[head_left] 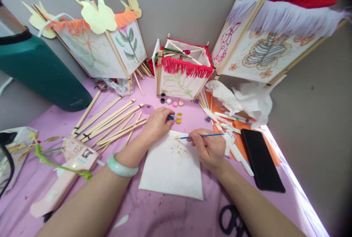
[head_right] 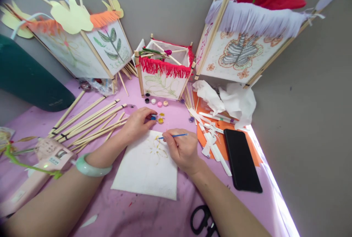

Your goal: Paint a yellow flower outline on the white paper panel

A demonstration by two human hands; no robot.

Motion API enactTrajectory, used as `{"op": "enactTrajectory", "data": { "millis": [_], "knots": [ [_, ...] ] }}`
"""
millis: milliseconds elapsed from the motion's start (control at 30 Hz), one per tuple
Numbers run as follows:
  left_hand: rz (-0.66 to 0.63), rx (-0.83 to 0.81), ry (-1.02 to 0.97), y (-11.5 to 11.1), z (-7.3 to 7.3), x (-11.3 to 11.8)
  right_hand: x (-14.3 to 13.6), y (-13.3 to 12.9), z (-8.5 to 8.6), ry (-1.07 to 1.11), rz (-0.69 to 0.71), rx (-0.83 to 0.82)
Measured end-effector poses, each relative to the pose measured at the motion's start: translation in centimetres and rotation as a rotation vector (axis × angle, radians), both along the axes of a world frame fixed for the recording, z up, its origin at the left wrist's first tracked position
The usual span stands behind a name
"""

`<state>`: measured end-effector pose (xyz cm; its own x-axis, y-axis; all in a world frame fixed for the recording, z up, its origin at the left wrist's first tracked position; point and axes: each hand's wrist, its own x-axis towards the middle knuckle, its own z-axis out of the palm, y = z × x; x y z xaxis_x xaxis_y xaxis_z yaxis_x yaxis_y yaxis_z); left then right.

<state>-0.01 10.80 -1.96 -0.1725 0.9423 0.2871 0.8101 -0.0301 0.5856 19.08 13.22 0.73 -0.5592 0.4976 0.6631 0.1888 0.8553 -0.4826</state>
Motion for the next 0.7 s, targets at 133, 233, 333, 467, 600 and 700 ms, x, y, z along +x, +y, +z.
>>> {"op": "enactTrajectory", "data": {
  "millis": [133,233,333,467,600,700],
  "knots": [
    [0.004,-0.007,-0.009,-0.07,0.05,0.03,-0.02,0.00,-0.11,-0.005,0.024,-0.008],
    [0.004,-0.008,-0.006,-0.06,0.10,0.07,0.00,0.00,-0.27,0.003,0.039,-0.017],
    [0.003,-0.015,-0.001,-0.04,0.17,0.10,-0.02,-0.04,-0.38,0.000,0.052,-0.020],
    [0.005,-0.018,0.000,-0.08,0.24,0.12,-0.09,-0.12,-0.39,0.010,0.084,-0.017],
    [0.006,-0.026,-0.004,-0.10,0.28,0.16,-0.11,-0.16,-0.26,0.020,0.098,-0.003],
    [0.005,-0.029,-0.005,-0.08,0.29,0.18,-0.04,-0.16,-0.20,0.018,0.102,0.002]
  ]
}}
